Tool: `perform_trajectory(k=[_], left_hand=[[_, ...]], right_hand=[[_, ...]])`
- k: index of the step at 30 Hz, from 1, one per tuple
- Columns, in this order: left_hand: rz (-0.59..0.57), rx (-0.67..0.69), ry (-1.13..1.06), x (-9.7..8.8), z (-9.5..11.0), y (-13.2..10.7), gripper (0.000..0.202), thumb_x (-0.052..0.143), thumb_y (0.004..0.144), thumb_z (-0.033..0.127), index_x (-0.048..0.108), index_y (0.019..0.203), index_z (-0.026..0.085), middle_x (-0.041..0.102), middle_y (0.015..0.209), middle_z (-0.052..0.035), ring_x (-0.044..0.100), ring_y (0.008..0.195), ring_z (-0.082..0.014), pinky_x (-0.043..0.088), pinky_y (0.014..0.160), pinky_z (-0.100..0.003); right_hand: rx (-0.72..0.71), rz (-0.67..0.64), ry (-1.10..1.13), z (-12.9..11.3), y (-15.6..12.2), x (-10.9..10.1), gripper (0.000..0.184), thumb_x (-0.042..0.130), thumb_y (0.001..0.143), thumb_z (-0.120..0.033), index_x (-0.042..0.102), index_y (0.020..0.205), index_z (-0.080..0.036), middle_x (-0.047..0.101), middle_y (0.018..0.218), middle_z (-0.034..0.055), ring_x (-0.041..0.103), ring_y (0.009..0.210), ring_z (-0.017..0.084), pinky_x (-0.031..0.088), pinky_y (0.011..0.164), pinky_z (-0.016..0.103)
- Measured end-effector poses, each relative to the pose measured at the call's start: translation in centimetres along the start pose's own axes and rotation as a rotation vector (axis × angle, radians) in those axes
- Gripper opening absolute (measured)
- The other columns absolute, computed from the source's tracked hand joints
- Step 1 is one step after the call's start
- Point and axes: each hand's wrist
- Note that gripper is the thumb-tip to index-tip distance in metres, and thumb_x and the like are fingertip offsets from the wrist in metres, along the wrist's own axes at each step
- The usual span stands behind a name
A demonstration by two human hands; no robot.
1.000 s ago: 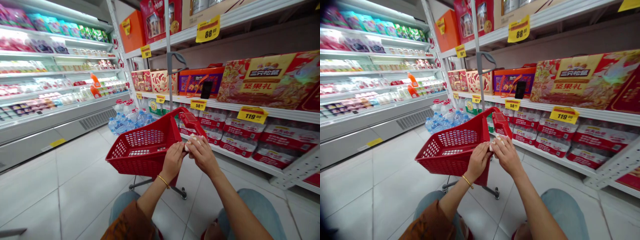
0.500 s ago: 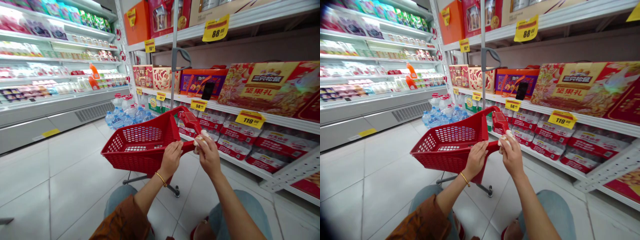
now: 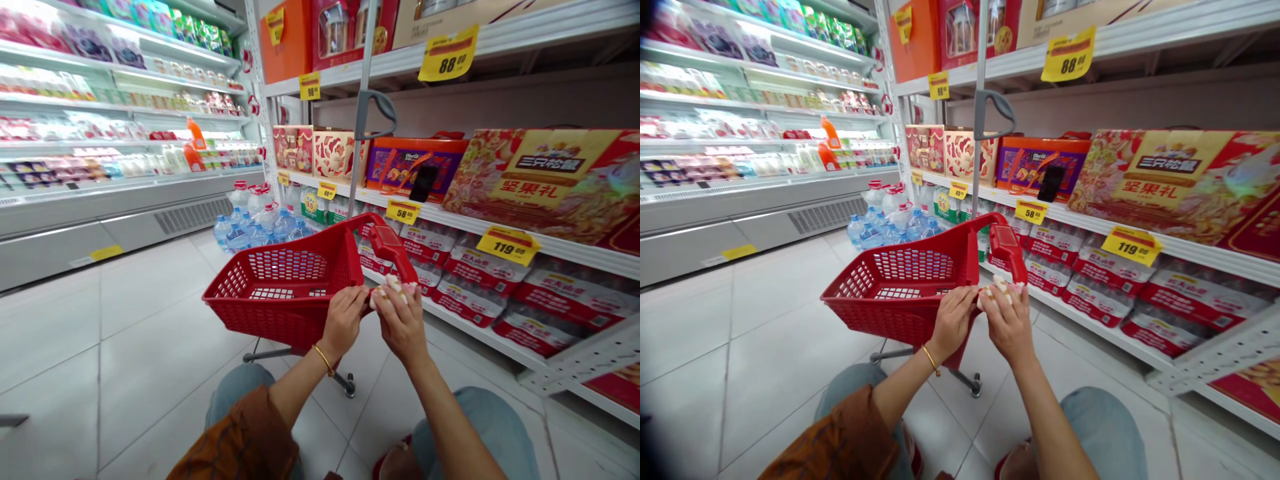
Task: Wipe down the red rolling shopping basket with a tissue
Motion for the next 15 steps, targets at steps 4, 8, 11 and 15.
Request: perform_trajectory(k=[4,8,11,15], left_hand=[[0.009,-0.033,-0.043,0.0,0.0,0.1,0.036,0.04,0.095,0.016,0.053,0.128,0.02,0.067,0.119,-0.0089,0.059,0.113,-0.0178,0.049,0.099,-0.038],[0.017,-0.029,-0.048,0.0,0.1,0.3,0.035,0.041,0.095,0.015,0.055,0.126,0.019,0.067,0.117,-0.0087,0.06,0.112,-0.0176,0.049,0.098,-0.038],[0.017,-0.021,-0.05,-0.1,0.1,0.4,0.034,0.042,0.095,0.015,0.055,0.126,0.018,0.068,0.116,-0.0089,0.06,0.111,-0.0177,0.049,0.098,-0.038],[0.028,-0.009,-0.065,-0.2,0.1,0.5,0.034,0.043,0.094,0.015,0.055,0.126,0.018,0.068,0.115,-0.0096,0.061,0.11,-0.018,0.049,0.096,-0.037]], right_hand=[[-0.026,-0.067,0.063,1.5,0.9,-1.1,0.042,0.053,0.088,-0.016,0.05,0.13,-0.025,0.059,0.125,0.0113,0.042,0.131,0.031,0.028,0.112,0.062],[-0.036,-0.106,0.156,2.4,1.4,-1.5,0.041,0.048,0.089,-0.013,0.05,0.128,-0.024,0.059,0.124,0.011,0.043,0.131,0.029,0.028,0.111,0.062],[-0.029,-0.089,0.233,3.0,1.4,-1.6,0.039,0.046,0.09,-0.012,0.051,0.127,-0.024,0.058,0.125,0.0114,0.044,0.131,0.028,0.029,0.111,0.062],[0.05,-0.048,0.287,3.9,1.2,-1.5,0.037,0.046,0.092,-0.016,0.051,0.127,-0.027,0.057,0.126,0.0102,0.05,0.125,0.026,0.036,0.108,0.058]])
Point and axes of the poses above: each hand's wrist, its own y-axis towards the middle knuckle, its own x-axis out of the palm, z = x × y
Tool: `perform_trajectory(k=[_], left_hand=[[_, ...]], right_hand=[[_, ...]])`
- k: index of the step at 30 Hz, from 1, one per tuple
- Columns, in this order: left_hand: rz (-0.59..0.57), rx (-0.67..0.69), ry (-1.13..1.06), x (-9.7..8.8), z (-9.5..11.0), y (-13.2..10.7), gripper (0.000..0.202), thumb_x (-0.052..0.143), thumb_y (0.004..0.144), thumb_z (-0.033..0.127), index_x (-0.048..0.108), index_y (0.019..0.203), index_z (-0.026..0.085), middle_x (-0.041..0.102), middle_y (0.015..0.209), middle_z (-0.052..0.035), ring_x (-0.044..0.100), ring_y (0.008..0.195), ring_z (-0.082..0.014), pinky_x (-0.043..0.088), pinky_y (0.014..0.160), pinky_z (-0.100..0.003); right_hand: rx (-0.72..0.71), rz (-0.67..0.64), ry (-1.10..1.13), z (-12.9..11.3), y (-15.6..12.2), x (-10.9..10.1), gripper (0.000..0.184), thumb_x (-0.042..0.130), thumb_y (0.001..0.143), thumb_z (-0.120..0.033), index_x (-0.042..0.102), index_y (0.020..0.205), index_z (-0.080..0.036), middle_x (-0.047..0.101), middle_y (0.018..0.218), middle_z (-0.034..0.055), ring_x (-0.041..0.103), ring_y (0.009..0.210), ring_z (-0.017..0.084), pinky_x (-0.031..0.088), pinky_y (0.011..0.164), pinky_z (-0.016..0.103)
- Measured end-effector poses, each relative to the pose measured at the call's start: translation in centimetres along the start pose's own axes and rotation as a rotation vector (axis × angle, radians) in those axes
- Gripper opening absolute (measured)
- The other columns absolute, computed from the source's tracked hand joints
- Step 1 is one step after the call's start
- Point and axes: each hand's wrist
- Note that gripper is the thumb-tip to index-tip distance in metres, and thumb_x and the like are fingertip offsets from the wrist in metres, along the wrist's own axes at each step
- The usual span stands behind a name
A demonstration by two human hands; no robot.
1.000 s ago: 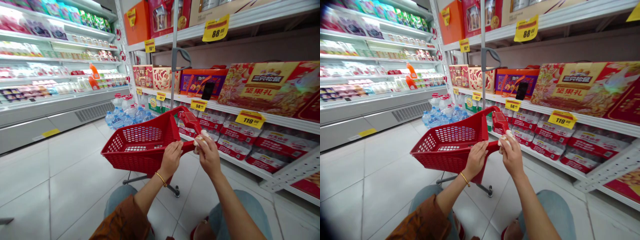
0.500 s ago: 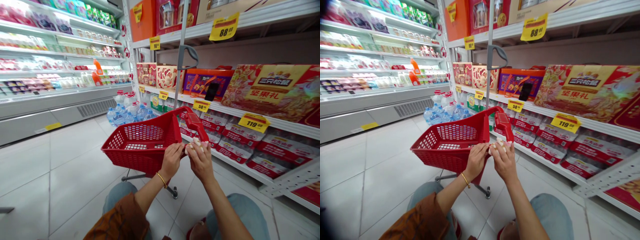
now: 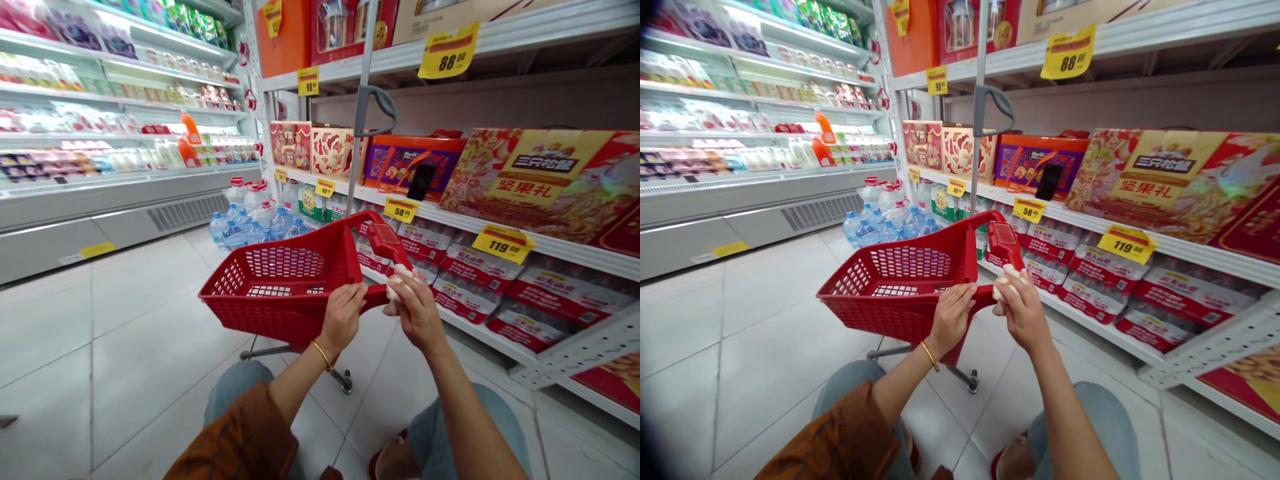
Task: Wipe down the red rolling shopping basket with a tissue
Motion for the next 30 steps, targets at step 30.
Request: perform_trajectory(k=[30], left_hand=[[0.051,0.011,-0.114,-1.3,-0.6,-0.3,0.034,0.049,0.09,0.012,0.059,0.122,0.02,0.07,0.113,-0.0089,0.063,0.106,-0.0179,0.05,0.094,-0.038]], right_hand=[[-0.08,-0.014,0.051,-1.5,0.8,-0.1,0.038,0.053,0.088,-0.016,0.056,0.124,-0.026,0.065,0.115,0.0092,0.053,0.122,0.028,0.032,0.11,0.062]])
Point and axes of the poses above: each hand's wrist, its own y-axis towards the middle knuckle, its own x-axis out of the palm, z = x × y
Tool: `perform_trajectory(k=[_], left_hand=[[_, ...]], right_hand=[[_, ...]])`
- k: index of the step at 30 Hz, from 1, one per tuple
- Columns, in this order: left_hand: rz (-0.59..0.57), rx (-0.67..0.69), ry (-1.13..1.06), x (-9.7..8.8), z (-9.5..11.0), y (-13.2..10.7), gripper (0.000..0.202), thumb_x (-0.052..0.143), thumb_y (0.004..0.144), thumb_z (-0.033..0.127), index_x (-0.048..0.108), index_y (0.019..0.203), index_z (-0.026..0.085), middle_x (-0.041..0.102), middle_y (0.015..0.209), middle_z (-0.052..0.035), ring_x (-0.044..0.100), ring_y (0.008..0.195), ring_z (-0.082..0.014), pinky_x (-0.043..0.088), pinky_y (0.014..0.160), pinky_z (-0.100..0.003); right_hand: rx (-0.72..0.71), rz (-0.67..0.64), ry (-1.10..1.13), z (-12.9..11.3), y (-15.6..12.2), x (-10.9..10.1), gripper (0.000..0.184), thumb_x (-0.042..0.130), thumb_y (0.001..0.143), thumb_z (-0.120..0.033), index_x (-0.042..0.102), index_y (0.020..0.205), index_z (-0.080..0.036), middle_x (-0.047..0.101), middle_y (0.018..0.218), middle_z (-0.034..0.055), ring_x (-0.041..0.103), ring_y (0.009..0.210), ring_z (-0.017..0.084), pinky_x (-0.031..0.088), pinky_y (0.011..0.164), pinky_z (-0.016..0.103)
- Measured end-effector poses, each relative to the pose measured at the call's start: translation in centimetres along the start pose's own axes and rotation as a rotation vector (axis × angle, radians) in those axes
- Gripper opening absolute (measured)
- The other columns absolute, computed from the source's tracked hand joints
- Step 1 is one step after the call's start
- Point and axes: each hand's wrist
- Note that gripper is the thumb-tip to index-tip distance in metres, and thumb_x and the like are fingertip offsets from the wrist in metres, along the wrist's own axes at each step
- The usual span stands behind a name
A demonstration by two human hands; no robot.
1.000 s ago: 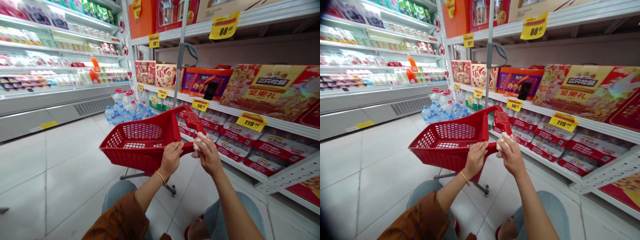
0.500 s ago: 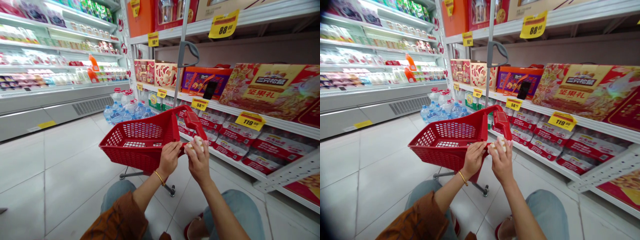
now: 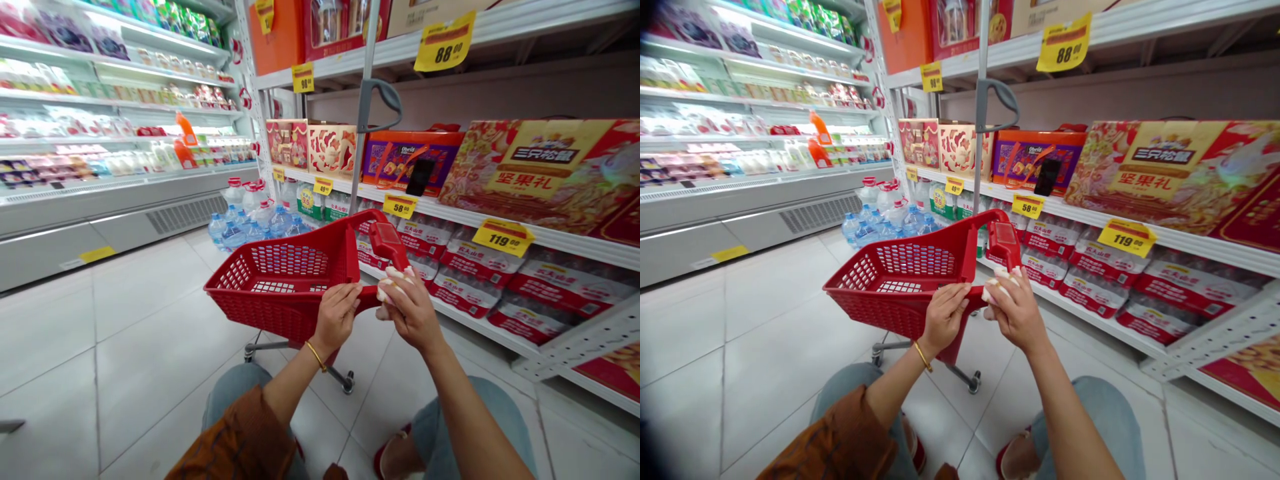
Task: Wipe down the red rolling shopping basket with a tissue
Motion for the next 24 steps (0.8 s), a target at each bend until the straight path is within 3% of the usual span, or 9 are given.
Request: perform_trajectory(k=[10,15,24], left_hand=[[0.027,0.001,-0.025,-0.4,0.3,0.4,0.031,0.053,0.089,0.013,0.061,0.118,0.019,0.071,0.109,-0.0088,0.065,0.103,-0.0183,0.051,0.092,-0.038],[0.063,-0.03,-0.03,-0.9,0.5,0.5,0.025,0.054,0.089,0.015,0.065,0.111,0.019,0.073,0.104,-0.0083,0.066,0.099,-0.0181,0.051,0.09,-0.037],[0.123,-0.091,-0.009,-1.5,0.6,-0.1,0.019,0.051,0.089,0.018,0.065,0.102,0.017,0.073,0.097,-0.0083,0.066,0.093,-0.018,0.051,0.088,-0.038]], right_hand=[[0.23,-0.022,0.31,2.4,0.2,-1.6,0.024,0.047,0.094,-0.026,0.061,0.113,-0.028,0.068,0.111,0.0052,0.059,0.114,0.024,0.039,0.107,0.05],[0.281,-0.037,0.401,4.0,0.8,-1.9,0.024,0.043,0.095,-0.031,0.064,0.107,-0.026,0.068,0.111,0.0052,0.06,0.112,0.023,0.036,0.108,0.048],[0.294,0.062,0.343,0.9,0.6,-1.1,0.025,0.043,0.095,-0.032,0.064,0.104,-0.023,0.069,0.105,0.0066,0.063,0.104,0.024,0.046,0.098,0.045]])
Point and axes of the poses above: each hand's wrist, its own y-axis towards the middle knuckle, its own x-axis out of the palm, z = x × y
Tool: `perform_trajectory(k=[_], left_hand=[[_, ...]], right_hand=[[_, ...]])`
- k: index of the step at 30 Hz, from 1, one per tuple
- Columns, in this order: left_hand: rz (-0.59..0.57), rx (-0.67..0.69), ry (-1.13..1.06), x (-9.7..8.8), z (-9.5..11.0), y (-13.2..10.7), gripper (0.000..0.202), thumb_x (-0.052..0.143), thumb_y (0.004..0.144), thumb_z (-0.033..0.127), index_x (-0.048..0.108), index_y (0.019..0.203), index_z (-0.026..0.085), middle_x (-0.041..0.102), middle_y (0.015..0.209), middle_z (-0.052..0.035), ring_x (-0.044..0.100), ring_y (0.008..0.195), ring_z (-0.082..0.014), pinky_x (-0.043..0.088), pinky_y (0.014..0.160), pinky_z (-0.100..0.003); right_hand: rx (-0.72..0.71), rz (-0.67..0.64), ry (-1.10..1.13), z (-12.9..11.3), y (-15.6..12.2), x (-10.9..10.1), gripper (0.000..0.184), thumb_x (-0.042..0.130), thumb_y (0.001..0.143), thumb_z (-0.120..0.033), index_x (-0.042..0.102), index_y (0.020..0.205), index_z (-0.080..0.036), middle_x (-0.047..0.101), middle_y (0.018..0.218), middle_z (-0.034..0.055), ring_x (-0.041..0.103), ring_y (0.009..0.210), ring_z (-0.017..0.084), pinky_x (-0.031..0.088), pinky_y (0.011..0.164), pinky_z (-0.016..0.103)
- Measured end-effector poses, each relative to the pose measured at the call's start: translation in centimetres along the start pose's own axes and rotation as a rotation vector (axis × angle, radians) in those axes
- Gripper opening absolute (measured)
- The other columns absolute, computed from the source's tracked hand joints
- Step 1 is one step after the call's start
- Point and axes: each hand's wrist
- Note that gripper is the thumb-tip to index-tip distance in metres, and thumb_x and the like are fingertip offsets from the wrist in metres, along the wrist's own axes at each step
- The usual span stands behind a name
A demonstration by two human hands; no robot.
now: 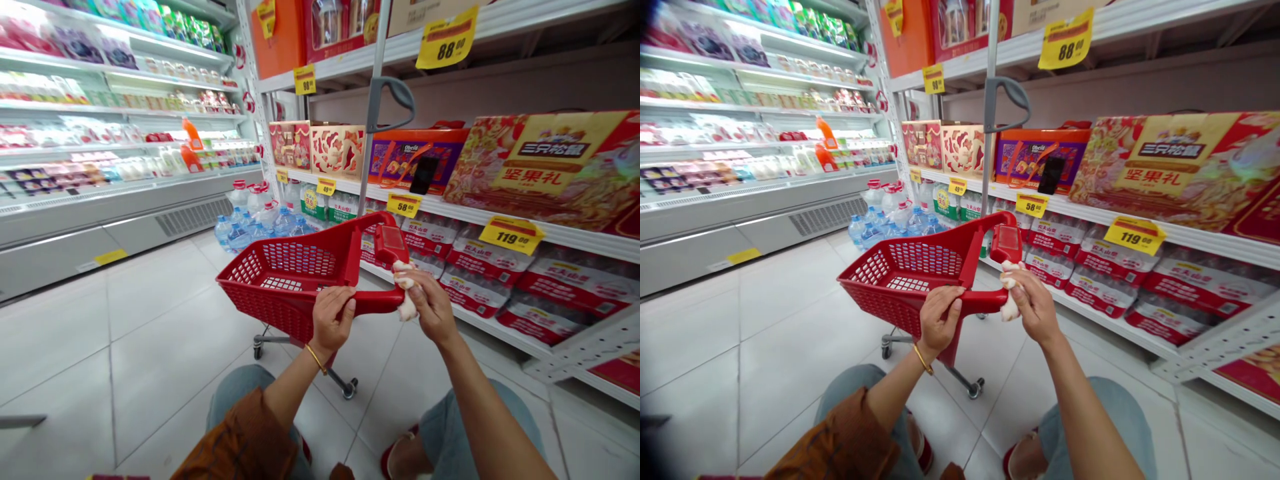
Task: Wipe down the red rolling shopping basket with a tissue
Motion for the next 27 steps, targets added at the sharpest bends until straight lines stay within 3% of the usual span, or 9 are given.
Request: perform_trajectory(k=[3,7,12,15,20,27], left_hand=[[0.018,-0.009,0.103,-0.1,0.5,0.0,0.016,0.052,0.088,0.021,0.064,0.098,0.016,0.072,0.096,-0.0088,0.066,0.094,-0.0196,0.05,0.09,-0.041],[-0.014,0.088,0.274,-0.5,2.0,0.3,0.023,0.057,0.087,0.023,0.062,0.107,0.017,0.069,0.11,-0.0106,0.059,0.113,-0.0244,0.042,0.102,-0.046],[-0.119,0.123,0.268,-0.4,4.6,0.4,0.036,0.05,0.09,0.02,0.053,0.125,0.014,0.065,0.12,-0.0118,0.053,0.122,-0.0229,0.038,0.108,-0.043],[-0.116,0.108,0.236,-0.2,5.5,0.0,0.039,0.043,0.092,0.017,0.049,0.13,0.013,0.063,0.122,-0.0138,0.052,0.123,-0.0224,0.04,0.107,-0.043],[-0.009,0.09,0.176,-0.6,5.1,-0.4,0.034,0.042,0.092,0.019,0.053,0.124,0.015,0.067,0.112,-0.0125,0.059,0.111,-0.0218,0.044,0.101,-0.043],[-0.017,0.055,0.051,-1.1,3.9,0.1,0.024,0.052,0.09,0.027,0.059,0.112,0.019,0.069,0.101,-0.0087,0.063,0.101,-0.0202,0.046,0.098,-0.041]], right_hand=[[-0.001,0.028,-0.043,-1.0,-0.4,0.6,0.024,0.043,0.095,-0.031,0.063,0.104,-0.023,0.069,0.105,0.0064,0.063,0.104,0.023,0.046,0.099,0.046],[-0.009,0.059,-0.089,-2.2,-1.0,1.4,0.02,0.044,0.094,-0.026,0.061,0.105,-0.024,0.068,0.105,0.006,0.061,0.107,0.023,0.044,0.101,0.047],[-0.031,0.066,-0.151,-4.1,-1.6,2.8,0.022,0.046,0.093,-0.023,0.058,0.113,-0.023,0.066,0.109,0.0077,0.059,0.11,0.024,0.045,0.101,0.049],[-0.07,0.061,-0.213,-5.3,-2.1,3.7,0.027,0.047,0.093,-0.022,0.055,0.119,-0.024,0.065,0.114,0.0092,0.058,0.113,0.024,0.043,0.103,0.051],[-0.135,0.031,-0.209,-5.7,-2.6,4.3,0.032,0.048,0.092,-0.022,0.053,0.124,-0.025,0.064,0.118,0.0103,0.056,0.118,0.025,0.044,0.103,0.053],[-0.226,-0.002,-0.152,-3.8,-1.8,3.9,0.033,0.049,0.092,-0.022,0.054,0.123,-0.026,0.066,0.116,0.0075,0.058,0.117,0.024,0.036,0.109,0.057]])
Point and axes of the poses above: each hand's wrist, its own y-axis towards the middle knuckle, its own x-axis out of the palm, z = x × y
